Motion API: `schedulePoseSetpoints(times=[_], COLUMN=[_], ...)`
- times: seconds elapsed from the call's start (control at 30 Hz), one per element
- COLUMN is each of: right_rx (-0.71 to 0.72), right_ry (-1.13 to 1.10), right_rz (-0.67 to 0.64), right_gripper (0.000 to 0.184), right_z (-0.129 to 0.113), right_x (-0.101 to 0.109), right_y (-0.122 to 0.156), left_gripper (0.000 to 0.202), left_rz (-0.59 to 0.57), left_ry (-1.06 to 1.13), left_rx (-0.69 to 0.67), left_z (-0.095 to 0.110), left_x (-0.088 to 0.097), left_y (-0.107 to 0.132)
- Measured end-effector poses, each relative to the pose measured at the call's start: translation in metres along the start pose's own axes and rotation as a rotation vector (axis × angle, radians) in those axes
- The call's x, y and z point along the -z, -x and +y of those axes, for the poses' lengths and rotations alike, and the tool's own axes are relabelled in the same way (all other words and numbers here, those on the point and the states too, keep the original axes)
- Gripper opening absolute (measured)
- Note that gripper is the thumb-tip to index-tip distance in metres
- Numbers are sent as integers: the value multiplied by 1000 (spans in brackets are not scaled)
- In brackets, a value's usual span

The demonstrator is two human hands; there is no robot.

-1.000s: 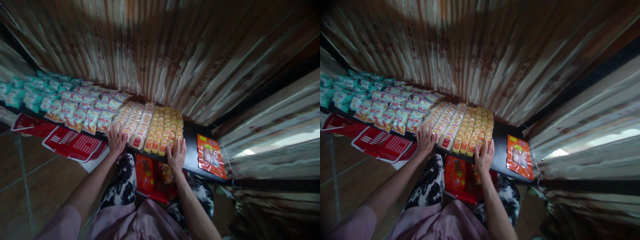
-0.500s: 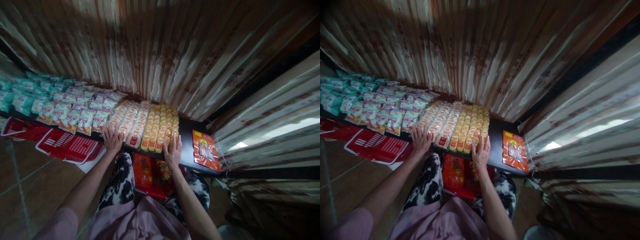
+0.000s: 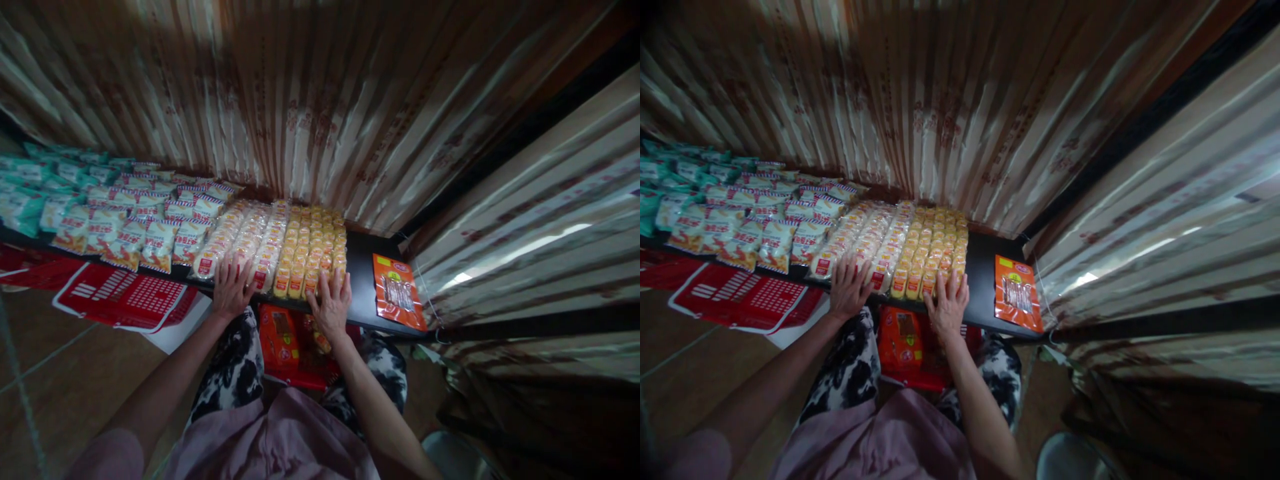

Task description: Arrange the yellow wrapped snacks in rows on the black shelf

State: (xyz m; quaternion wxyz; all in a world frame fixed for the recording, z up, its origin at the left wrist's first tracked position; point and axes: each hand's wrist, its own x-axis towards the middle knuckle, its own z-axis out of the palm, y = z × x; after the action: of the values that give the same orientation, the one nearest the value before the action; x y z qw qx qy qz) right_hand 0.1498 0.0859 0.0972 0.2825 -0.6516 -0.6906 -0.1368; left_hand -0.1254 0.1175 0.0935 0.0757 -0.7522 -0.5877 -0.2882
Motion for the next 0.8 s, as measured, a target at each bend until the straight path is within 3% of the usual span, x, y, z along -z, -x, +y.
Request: schedulePoseSetpoints(times=[0.13,0.27,0.37,0.47,0.6,0.7,0.8], right_rx=[-16,-20,-50,-89,-93,-68,-57], right_ry=[17,8,-4,-10,-43,-53,-47], right_rz=[-27,-8,27,53,66,60,62], right_gripper=[54,56,59,61,59,57,56], right_z=[-3,-2,1,6,10,9,8], right_x=[-2,1,4,5,1,-3,-6], right_y=[-1,0,0,-5,-14,-16,-15], left_gripper=[58,55,55,55,56,54,57], left_rz=[-29,19,28,-28,-97,-112,-118], left_ry=[-18,-25,-7,32,75,62,47], left_rx=[-24,-32,-57,-142,-267,-281,-300], left_z=[3,6,30,70,116,126,122], left_x=[-5,-1,6,9,-3,-17,-27], left_y=[0,-1,-4,-7,-12,-15,-16])
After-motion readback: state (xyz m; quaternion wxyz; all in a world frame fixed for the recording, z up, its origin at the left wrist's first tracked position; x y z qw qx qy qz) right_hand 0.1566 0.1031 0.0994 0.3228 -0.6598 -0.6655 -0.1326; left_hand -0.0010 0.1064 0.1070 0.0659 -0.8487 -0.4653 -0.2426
